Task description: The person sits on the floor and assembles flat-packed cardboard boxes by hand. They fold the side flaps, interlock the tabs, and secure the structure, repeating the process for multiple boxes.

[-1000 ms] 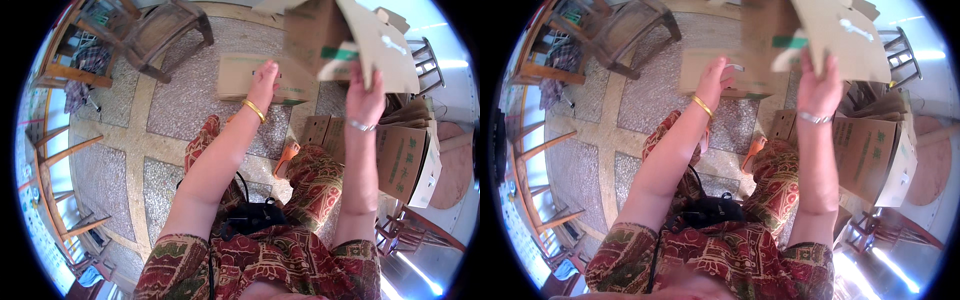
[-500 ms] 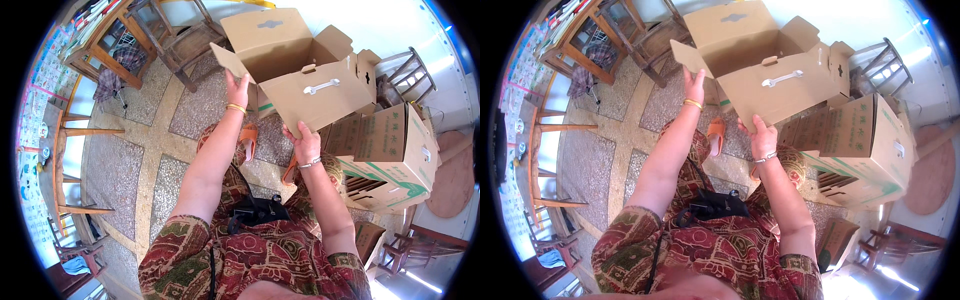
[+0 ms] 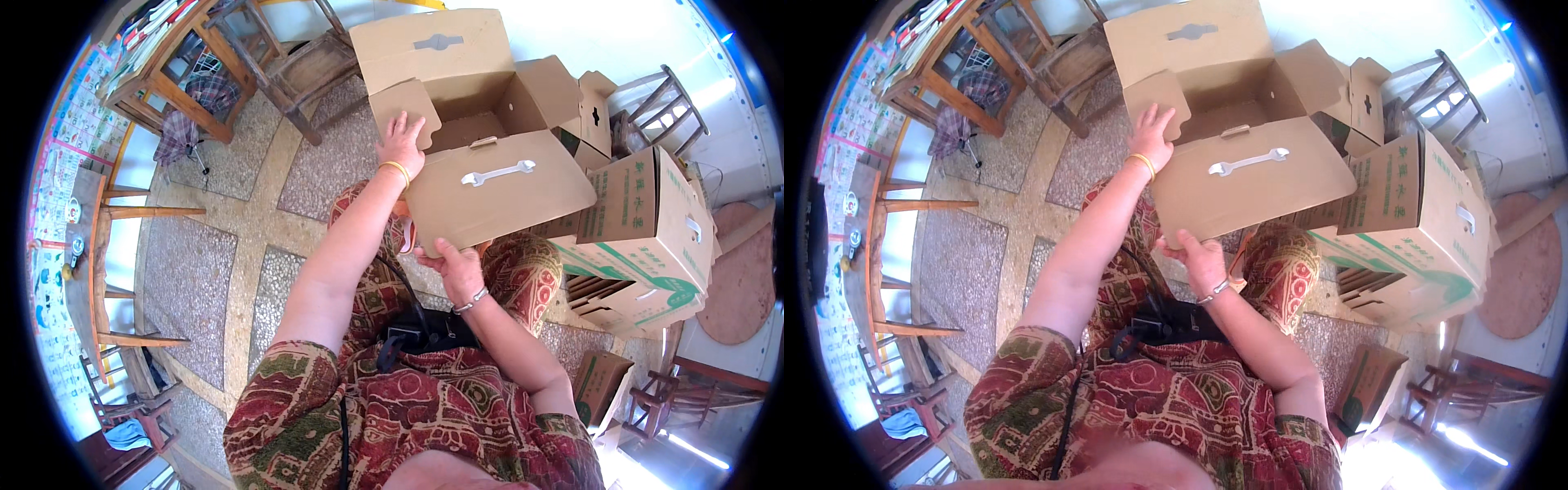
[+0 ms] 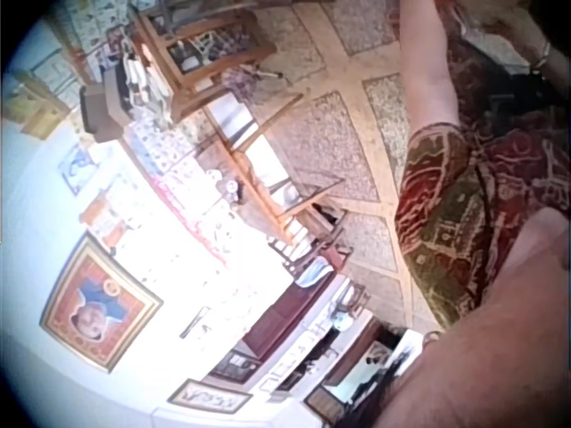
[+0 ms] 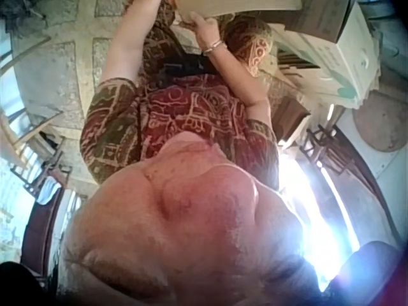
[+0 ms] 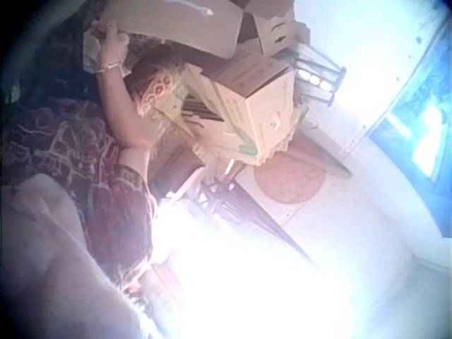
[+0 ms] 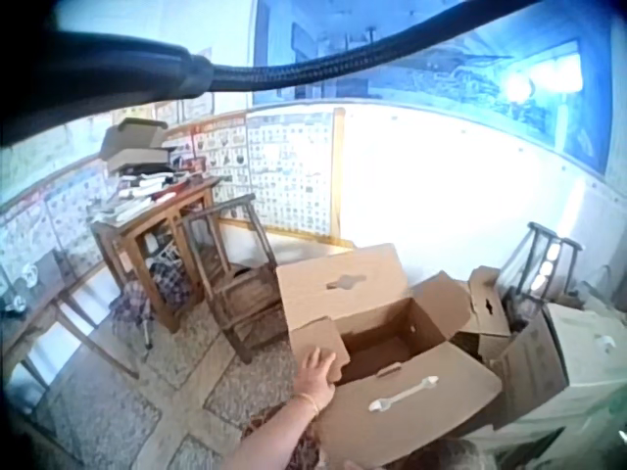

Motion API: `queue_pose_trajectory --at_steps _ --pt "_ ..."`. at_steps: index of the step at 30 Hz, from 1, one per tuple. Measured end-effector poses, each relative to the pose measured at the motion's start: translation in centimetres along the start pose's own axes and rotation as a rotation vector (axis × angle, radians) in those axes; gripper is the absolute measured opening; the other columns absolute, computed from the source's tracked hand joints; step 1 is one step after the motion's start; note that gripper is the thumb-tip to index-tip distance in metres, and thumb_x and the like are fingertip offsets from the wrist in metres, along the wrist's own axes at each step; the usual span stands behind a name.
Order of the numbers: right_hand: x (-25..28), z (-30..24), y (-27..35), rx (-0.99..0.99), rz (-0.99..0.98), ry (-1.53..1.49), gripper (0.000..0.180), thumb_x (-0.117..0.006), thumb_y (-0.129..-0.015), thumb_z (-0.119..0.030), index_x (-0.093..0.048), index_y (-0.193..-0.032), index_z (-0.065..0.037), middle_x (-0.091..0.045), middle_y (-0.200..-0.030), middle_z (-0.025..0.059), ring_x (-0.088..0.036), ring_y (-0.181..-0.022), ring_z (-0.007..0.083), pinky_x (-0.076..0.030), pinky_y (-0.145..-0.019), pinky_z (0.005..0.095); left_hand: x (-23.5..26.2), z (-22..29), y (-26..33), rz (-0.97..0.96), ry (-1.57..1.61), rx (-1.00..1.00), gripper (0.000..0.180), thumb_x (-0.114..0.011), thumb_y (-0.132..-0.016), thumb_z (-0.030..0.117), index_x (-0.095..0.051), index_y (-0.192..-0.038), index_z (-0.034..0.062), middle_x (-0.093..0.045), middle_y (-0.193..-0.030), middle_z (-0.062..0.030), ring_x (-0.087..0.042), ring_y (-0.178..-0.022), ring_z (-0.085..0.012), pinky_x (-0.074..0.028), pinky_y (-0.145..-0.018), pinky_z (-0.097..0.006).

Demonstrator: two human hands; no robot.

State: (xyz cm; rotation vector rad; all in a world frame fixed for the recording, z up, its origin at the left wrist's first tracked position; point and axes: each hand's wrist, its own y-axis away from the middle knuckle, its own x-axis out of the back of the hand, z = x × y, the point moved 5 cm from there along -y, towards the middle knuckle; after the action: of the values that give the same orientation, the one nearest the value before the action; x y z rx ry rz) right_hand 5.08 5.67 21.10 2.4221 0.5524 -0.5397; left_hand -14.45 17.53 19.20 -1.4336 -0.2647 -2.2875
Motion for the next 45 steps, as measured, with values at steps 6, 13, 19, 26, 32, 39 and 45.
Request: queue_pose_trajectory --at_steps 6,13,19,26,32,39,45 --pt "-2.9 0.8 2.0 -0.341 -0.270 0.293 0.035 -0.045 -0.092 -0.026 -0.051 -0.112 0.002 -0.063 -0.102 0.0124 -0.064 -0.082 0.0194 -0.050 -0.069 0.0289 -0.1 -2.6 -0.3 0.020 0.003 -0.211 0.062 -0.060 -0.071 0.008 -0.043 -0.129 0.0241 -0.026 -0.143 -0.0099 -0.026 -0.129 -0.0310 -0.033 -0.103 -0.038" --pt "4.2 -19.4 -4.0 0.530 0.113 1.148 0.021 -0.056 -0.085 -0.012 -0.063 -0.101 -0.002 -0.065 -0.094 0.0072 -0.061 -0.076 0.0108 -0.050 -0.068 0.0243 0.0 -3.3 0.4 0.043 0.008 -0.170 0.063 -0.058 -0.071 0.007 -0.043 -0.128 0.0278 -0.026 -0.143 -0.0063 -0.024 -0.131 -0.0278 -0.036 -0.098 -0.047" --pt "22.8 -21.5 -18.4 0.314 0.680 0.860 0.053 -0.065 -0.075 -0.025 -0.051 -0.115 0.006 -0.061 -0.106 0.0173 -0.058 -0.097 0.0228 -0.043 -0.085 0.0301 -0.6 -1.9 -0.3 0.024 0.033 -0.203 0.063 -0.059 -0.070 0.009 -0.043 -0.128 0.0277 -0.026 -0.143 -0.0065 -0.024 -0.131 -0.0281 -0.035 -0.098 -0.048" --pt "22.4 -20.1 -23.4 0.622 0.607 0.654 0.056 -0.061 -0.079 -0.027 -0.045 -0.122 0.006 -0.058 -0.112 0.0188 -0.056 -0.101 0.0260 -0.041 -0.088 0.0297 -0.1 -1.7 -0.2 0.039 0.009 -0.221 0.062 -0.059 -0.068 0.009 -0.047 -0.126 0.0253 -0.029 -0.141 -0.0081 -0.026 -0.129 -0.0289 -0.034 -0.100 -0.043" --pt "14.5 -17.4 -19.6 0.767 0.150 1.893 0.036 -0.050 -0.086 -0.039 -0.058 -0.115 -0.019 -0.049 -0.127 -0.0003 -0.039 -0.122 0.0222 -0.032 -0.098 0.0395 0.5 -1.7 0.2 0.058 0.027 -0.231 0.060 -0.058 -0.068 0.011 -0.048 -0.126 0.0244 -0.030 -0.141 -0.0093 -0.028 -0.128 -0.0304 -0.032 -0.101 -0.043" --pt "13.2 -17.4 -19.9 0.489 0.274 1.919 0.035 -0.048 -0.085 -0.041 -0.062 -0.108 -0.017 -0.048 -0.129 -0.0004 -0.033 -0.125 0.0216 -0.029 -0.100 0.0418 0.5 -1.4 -0.4 -0.060 -0.017 -0.226 0.061 -0.056 -0.071 0.013 -0.043 -0.130 0.0245 -0.023 -0.144 -0.0111 -0.021 -0.131 -0.0328 -0.030 -0.100 -0.051" --pt "14.6 -17.0 -19.8 0.701 0.276 1.827 0.033 -0.052 -0.084 -0.034 -0.061 -0.107 -0.012 -0.053 -0.122 0.0014 -0.039 -0.121 0.0233 -0.032 -0.099 0.0384 0.4 -1.7 -0.9 -0.194 -0.067 -0.218 0.065 -0.057 -0.071 0.017 -0.039 -0.133 0.0235 -0.017 -0.146 -0.0124 -0.014 -0.134 -0.0323 -0.028 -0.101 -0.054"
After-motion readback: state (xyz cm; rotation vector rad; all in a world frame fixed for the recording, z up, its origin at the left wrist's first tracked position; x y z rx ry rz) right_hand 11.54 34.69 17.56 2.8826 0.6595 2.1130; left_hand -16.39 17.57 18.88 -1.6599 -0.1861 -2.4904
